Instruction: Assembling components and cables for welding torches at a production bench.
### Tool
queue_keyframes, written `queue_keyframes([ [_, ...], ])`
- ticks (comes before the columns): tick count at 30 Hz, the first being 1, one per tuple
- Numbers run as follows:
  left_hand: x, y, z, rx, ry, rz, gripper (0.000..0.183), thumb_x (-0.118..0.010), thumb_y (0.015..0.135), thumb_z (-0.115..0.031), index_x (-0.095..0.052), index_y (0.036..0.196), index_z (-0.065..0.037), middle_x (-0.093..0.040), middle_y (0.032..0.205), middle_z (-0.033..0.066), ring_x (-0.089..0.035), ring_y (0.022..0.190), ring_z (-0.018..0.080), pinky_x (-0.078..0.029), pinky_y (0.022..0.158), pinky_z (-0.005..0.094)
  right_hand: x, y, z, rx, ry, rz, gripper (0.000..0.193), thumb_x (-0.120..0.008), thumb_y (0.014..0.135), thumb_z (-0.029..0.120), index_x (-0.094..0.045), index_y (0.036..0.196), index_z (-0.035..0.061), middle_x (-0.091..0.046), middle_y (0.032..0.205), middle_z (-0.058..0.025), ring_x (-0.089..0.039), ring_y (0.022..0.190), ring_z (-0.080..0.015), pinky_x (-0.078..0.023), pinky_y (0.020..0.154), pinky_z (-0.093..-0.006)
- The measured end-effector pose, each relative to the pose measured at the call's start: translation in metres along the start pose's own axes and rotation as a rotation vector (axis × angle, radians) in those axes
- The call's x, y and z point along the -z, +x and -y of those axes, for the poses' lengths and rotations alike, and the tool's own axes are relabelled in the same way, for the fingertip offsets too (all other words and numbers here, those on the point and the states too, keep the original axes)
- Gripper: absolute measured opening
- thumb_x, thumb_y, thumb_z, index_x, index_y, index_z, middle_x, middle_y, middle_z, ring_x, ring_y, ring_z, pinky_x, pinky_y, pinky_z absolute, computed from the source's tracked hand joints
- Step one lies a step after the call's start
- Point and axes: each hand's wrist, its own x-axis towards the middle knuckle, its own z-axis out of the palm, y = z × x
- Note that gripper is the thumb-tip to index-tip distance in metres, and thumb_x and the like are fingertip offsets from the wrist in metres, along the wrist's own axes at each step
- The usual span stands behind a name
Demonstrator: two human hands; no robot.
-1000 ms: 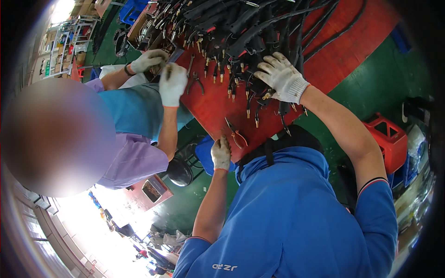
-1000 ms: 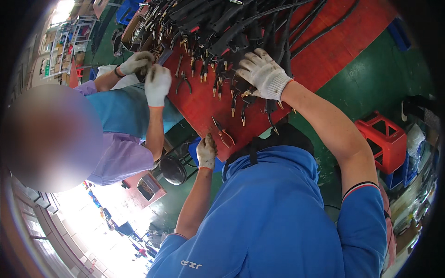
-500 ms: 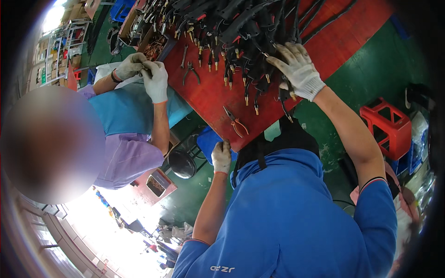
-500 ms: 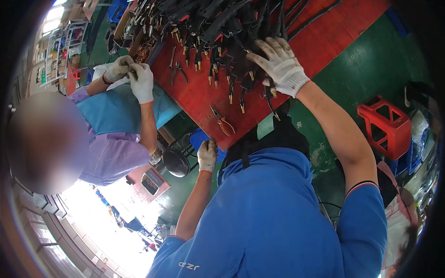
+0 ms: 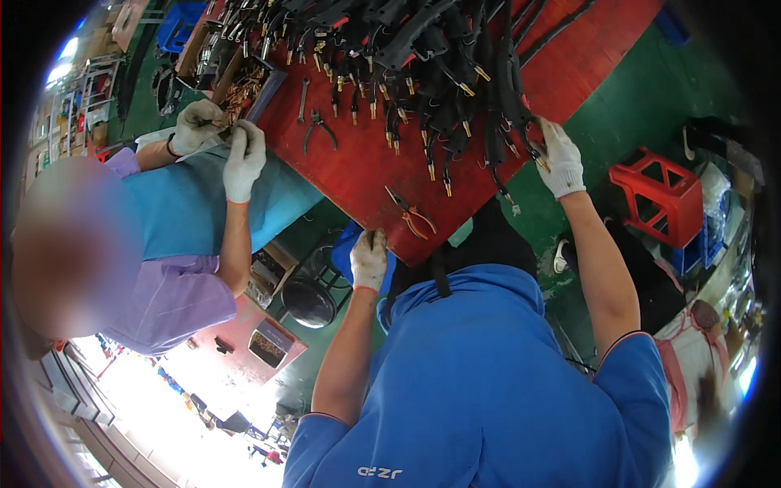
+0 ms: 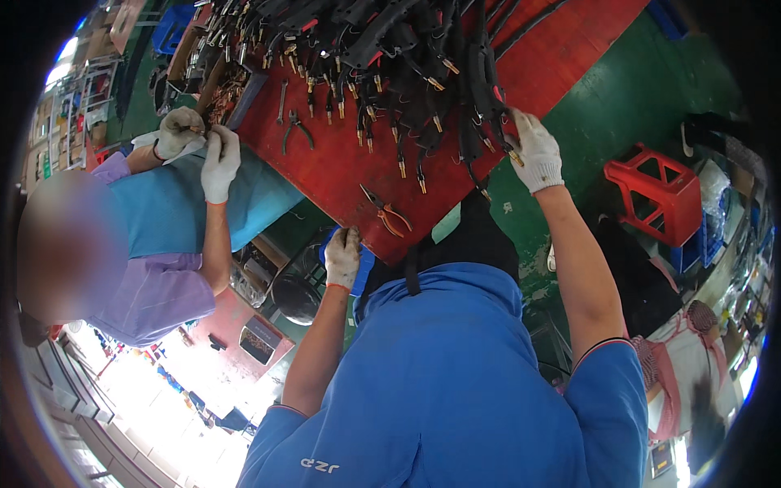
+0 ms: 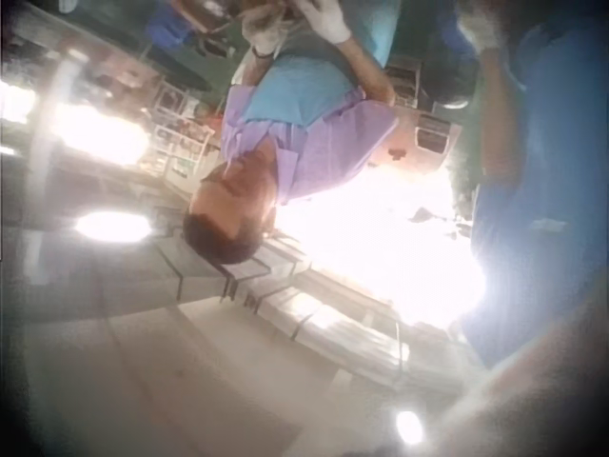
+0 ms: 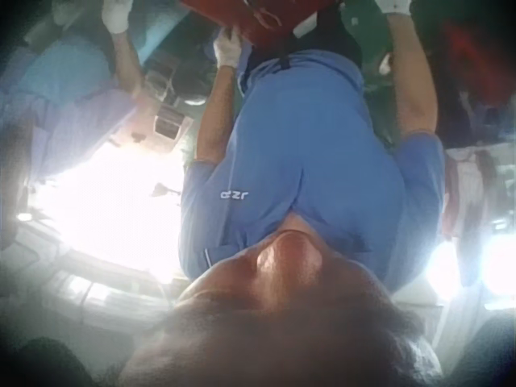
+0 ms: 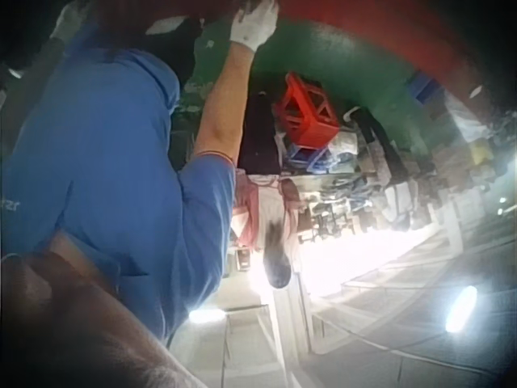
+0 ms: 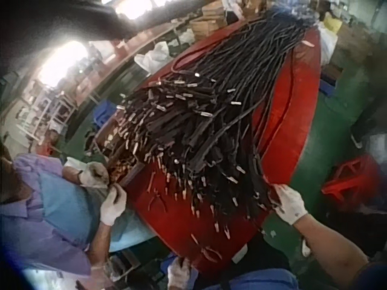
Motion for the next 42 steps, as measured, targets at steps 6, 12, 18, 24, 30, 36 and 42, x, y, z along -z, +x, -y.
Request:
queue_keyframes([
  [6, 0.005, 0.017, 0.013, -0.125, 0.052, 0.017, 0.041, -0.062, 0.11, -0.036, -0.075, 0.119, 0.001, -0.08, 0.108, 0.0245, -0.078, 0.107, 0.0397, -0.058, 0.094, 0.0464, 0.026, -0.023, 0.034, -0.057, 0.082, 0.154, 0.068, -0.081, 0.093, 0.022, -0.056, 0.154, 0.0085, -0.071, 0.138, -0.0202, -0.071, 0.125, -0.0394, -0.058, 0.103, -0.0487],
  [12, 0.008, 0.024, 0.02, -0.07, -0.055, 0.07, 0.041, -0.062, 0.11, -0.036, -0.076, 0.122, 0.001, -0.081, 0.111, 0.024, -0.078, 0.108, 0.0395, -0.059, 0.094, 0.0468, 0.024, -0.044, 0.04, -0.186, 0.297, 0.094, 0.05, -0.076, 0.1, 0.031, -0.066, 0.142, 0.0051, -0.078, 0.122, -0.0231, -0.075, 0.114, -0.0427, -0.058, 0.098, -0.0503],
  [18, 0.007, 0.031, 0.028, -0.07, -0.032, 0.083, 0.043, -0.062, 0.11, -0.038, -0.076, 0.12, 0.001, -0.08, 0.111, 0.0245, -0.077, 0.109, 0.0405, -0.058, 0.095, 0.0468, 0.018, -0.038, 0.044, -0.26, -0.009, 0.212, 0.044, -0.069, 0.104, 0.041, -0.071, 0.131, 0.006, -0.077, 0.118, -0.0269, -0.073, 0.115, -0.0452, -0.058, 0.094, -0.0526],
  [24, 0.006, 0.032, 0.027, -0.099, -0.015, 0.096, 0.044, -0.061, 0.11, -0.041, -0.076, 0.117, 0.001, -0.08, 0.108, 0.0253, -0.076, 0.108, 0.0437, -0.058, 0.094, 0.0484, 0.028, -0.037, 0.039, -0.181, 0.216, 0.179, 0.039, -0.067, 0.105, 0.03, -0.069, 0.129, 0.0001, -0.074, 0.094, -0.0169, -0.074, 0.086, -0.0281, -0.056, 0.081, -0.0406],
  [30, 0.008, 0.039, 0.021, -0.117, -0.001, 0.157, 0.044, -0.061, 0.11, -0.041, -0.076, 0.118, 0.0, -0.08, 0.109, 0.0251, -0.077, 0.106, 0.0416, -0.059, 0.093, 0.0473, 0.025, -0.031, 0.081, -0.267, 0.311, 0.247, 0.043, -0.069, 0.103, 0.029, -0.07, 0.131, -0.004, -0.077, 0.112, -0.0274, -0.076, 0.105, -0.0421, -0.057, 0.092, -0.0463],
  [36, 0.006, 0.052, 0.025, -0.188, -0.007, 0.103, 0.042, -0.063, 0.11, -0.037, -0.076, 0.121, 0.001, -0.081, 0.108, 0.0223, -0.079, 0.101, 0.036, -0.06, 0.091, 0.0447, -0.011, -0.034, 0.096, -0.344, -0.174, 0.232, 0.048, -0.057, 0.106, 0.05, -0.076, 0.108, 0.0064, -0.077, 0.106, -0.0263, -0.074, 0.106, -0.0483, -0.057, 0.092, -0.0591],
  [42, 0.01, 0.053, -0.019, -0.331, -0.045, 0.067, 0.038, -0.064, 0.109, -0.034, -0.076, 0.12, 0.0, -0.081, 0.111, 0.0219, -0.079, 0.103, 0.0371, -0.061, 0.091, 0.0451, -0.025, -0.046, 0.085, -0.446, -0.136, 0.172, 0.047, -0.059, 0.105, 0.048, -0.078, 0.108, 0.0052, -0.078, 0.106, -0.0268, -0.075, 0.107, -0.0479, -0.057, 0.093, -0.0591],
])
